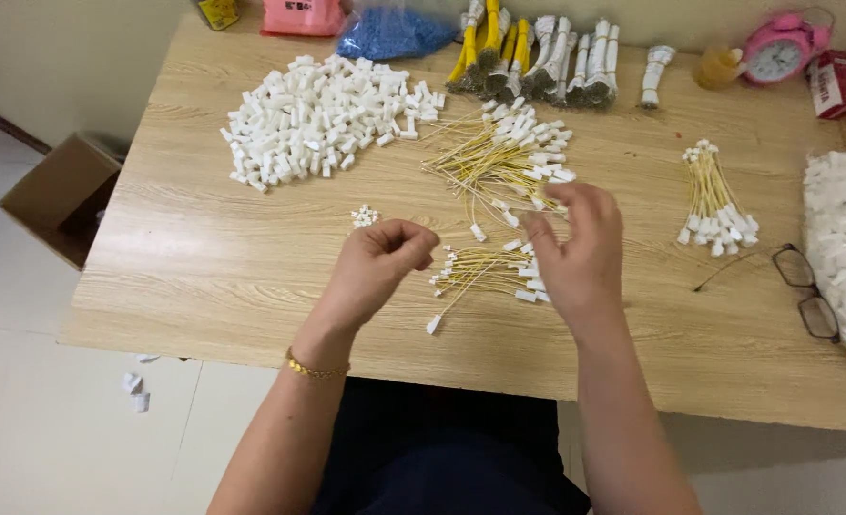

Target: Assembling small white foam tips onto thin sticks to create industrial swabs

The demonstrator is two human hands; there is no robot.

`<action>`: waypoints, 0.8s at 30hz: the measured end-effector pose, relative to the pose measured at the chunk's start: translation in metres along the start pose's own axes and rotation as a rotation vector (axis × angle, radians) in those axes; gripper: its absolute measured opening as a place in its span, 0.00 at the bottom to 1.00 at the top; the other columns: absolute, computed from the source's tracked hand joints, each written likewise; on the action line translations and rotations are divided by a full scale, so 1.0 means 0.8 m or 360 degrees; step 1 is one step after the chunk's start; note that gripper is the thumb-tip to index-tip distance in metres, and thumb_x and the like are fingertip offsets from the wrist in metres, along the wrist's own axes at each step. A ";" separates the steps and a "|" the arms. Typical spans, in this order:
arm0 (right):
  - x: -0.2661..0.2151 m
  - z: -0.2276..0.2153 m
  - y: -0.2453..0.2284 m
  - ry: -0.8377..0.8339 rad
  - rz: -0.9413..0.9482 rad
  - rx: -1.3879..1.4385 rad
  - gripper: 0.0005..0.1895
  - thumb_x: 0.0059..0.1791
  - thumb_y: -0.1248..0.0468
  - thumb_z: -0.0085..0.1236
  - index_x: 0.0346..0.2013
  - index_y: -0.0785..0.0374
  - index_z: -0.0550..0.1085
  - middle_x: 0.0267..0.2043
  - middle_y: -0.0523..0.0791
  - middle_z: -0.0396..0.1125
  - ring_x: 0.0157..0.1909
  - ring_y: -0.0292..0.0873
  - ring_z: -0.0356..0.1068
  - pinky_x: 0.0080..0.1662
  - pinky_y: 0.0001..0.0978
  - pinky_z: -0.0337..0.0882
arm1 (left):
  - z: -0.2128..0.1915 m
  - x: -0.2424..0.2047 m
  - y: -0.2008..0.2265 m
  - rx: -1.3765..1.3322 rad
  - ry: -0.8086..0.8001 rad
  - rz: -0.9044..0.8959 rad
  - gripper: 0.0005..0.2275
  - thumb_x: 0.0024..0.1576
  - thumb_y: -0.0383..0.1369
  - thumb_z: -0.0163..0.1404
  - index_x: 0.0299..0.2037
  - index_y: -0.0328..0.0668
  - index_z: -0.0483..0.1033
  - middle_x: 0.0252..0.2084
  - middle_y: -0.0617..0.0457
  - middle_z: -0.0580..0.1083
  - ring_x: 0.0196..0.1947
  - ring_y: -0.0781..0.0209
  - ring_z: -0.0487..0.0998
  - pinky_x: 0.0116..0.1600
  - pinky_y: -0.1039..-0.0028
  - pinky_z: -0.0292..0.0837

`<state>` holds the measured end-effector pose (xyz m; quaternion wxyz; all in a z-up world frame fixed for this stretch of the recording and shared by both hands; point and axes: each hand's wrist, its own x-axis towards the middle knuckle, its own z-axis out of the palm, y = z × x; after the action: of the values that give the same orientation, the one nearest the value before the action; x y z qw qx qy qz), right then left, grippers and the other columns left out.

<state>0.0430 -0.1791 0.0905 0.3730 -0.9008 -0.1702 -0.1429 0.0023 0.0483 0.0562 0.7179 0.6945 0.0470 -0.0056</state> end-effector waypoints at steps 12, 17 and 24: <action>-0.028 0.071 0.011 -0.0784 0.0500 0.0826 0.05 0.49 0.64 0.56 0.34 0.63 0.76 0.20 0.41 0.63 0.27 0.35 0.61 0.33 0.28 0.66 | 0.031 -0.025 -0.125 0.0047 0.0031 -0.0122 0.05 0.54 0.33 0.55 0.35 0.41 0.79 0.24 0.51 0.75 0.27 0.66 0.73 0.34 0.78 0.70; -0.036 0.095 0.049 -0.0663 0.0619 0.0779 0.07 0.51 0.63 0.54 0.35 0.64 0.75 0.21 0.45 0.64 0.25 0.38 0.62 0.32 0.30 0.65 | 0.014 -0.021 -0.080 0.0418 0.0022 -0.0165 0.13 0.52 0.39 0.56 0.41 0.40 0.77 0.33 0.45 0.76 0.35 0.51 0.76 0.42 0.64 0.72; -0.024 0.095 0.045 -0.0523 0.0680 0.0906 0.05 0.48 0.66 0.59 0.35 0.65 0.76 0.22 0.43 0.64 0.27 0.34 0.60 0.31 0.24 0.62 | -0.046 0.065 -0.133 0.2026 0.0540 0.0320 0.11 0.44 0.44 0.60 0.36 0.59 0.80 0.34 0.58 0.73 0.38 0.54 0.77 0.43 0.63 0.70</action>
<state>0.0503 -0.1520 0.0087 0.5971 -0.7874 -0.0692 0.1370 0.0437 0.0846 -0.0546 0.1475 0.9751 0.0820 0.1440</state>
